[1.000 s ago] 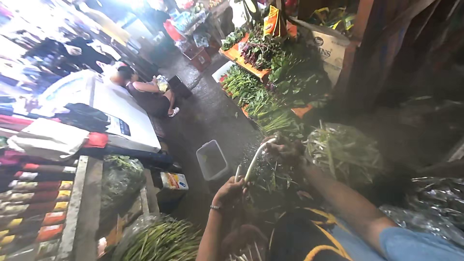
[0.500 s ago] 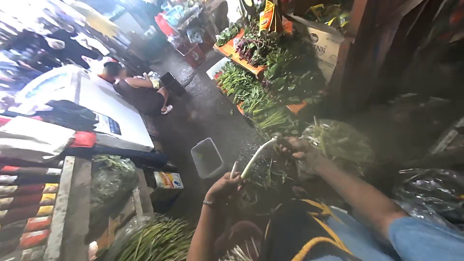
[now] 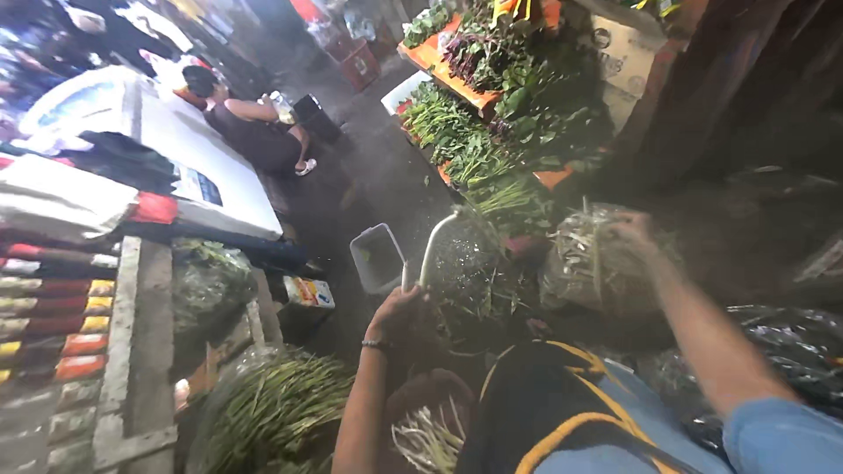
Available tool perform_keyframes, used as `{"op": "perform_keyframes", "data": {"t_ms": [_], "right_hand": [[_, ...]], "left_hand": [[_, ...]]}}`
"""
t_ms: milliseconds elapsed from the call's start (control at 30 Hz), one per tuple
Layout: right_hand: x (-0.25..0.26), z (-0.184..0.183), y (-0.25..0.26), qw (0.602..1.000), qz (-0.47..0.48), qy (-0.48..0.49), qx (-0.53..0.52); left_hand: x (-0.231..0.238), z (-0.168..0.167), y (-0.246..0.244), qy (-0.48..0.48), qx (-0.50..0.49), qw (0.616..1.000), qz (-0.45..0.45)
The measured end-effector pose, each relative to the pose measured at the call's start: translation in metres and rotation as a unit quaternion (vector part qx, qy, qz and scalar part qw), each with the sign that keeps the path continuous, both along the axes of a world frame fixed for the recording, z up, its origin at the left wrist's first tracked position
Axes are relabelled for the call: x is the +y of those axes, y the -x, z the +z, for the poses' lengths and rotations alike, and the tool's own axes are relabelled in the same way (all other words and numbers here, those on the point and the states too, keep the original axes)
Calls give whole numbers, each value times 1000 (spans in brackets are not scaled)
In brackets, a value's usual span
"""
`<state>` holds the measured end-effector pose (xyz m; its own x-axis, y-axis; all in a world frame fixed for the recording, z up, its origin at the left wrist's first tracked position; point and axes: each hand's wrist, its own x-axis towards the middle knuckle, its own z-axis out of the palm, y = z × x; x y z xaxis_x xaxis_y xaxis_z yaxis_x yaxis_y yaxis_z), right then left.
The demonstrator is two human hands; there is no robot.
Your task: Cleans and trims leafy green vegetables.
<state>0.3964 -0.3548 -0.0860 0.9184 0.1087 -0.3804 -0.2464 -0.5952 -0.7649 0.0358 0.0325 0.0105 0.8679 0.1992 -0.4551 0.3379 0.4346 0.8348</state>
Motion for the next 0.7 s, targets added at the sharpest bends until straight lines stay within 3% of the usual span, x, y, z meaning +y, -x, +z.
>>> {"op": "perform_keyframes", "data": {"t_ms": [167, 433, 533, 600, 700], "right_hand": [[-7, -6, -8, 981, 53, 172, -80], [-2, 1, 4, 966, 94, 202, -128], [33, 21, 25, 964, 142, 168, -147], [69, 31, 48, 953, 203, 92, -203], [130, 48, 108, 892, 346, -47, -287]], "left_hand": [[22, -11, -1, -34, -7, 992, 118], [48, -31, 28, -45, -30, 941, 334], [34, -25, 31, -52, -29, 916, 397], [22, -22, 29, -65, -32, 900, 429], [4, -20, 19, -47, -47, 867, 494]]}}
